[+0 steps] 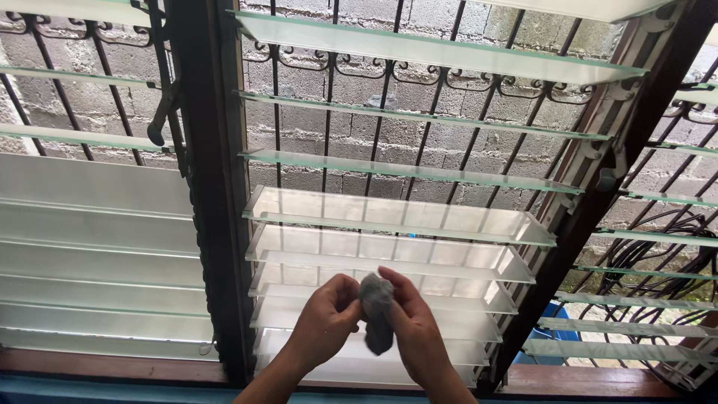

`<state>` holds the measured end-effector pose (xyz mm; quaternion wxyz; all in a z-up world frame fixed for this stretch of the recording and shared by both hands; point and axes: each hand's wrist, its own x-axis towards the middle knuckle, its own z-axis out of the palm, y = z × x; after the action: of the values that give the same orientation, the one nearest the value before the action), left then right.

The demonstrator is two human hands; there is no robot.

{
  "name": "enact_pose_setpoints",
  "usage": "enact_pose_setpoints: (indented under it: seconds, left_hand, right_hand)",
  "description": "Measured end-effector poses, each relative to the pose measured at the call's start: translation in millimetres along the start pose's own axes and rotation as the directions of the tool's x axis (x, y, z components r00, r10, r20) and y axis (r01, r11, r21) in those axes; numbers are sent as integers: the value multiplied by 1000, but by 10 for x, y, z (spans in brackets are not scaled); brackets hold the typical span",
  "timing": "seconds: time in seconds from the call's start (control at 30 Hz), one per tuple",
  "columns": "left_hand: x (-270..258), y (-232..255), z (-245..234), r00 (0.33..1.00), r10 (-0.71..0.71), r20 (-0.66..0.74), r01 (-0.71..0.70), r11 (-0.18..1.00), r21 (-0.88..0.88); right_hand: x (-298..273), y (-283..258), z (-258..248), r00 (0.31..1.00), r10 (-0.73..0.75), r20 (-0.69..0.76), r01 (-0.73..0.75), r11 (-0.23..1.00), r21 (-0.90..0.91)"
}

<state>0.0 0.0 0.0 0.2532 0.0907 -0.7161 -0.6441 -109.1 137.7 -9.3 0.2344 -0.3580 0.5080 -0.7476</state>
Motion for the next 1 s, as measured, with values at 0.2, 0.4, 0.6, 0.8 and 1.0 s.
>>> enact_pose_setpoints:
  seconds: [0.2,0.4,0.6,0.8,1.0]
  left_hand:
    - [-41,109,60,986,46,-158,-47,999,-6]
    - [86,4,-77,957,132,-257,-133,991,14]
    - [176,5,-227,960,7,-279,-90,954,-287]
    - [194,168,-285,952,-133,-277,-67,791,-608]
    - [179,232,-319,941,-198,-274,-74,669,-739]
  right_hand:
    - [22,176,-222,993,13,118,-5,997,-72]
    - [122,133,-490,991,114,-74,-86,946,312]
    - [183,-59,-644,974,175,-142,-109,918,382]
    - [234,-113,-775,975,194,-109,-121,872,475]
    - [201,-147,-807,963,180,-200,-56,861,506]
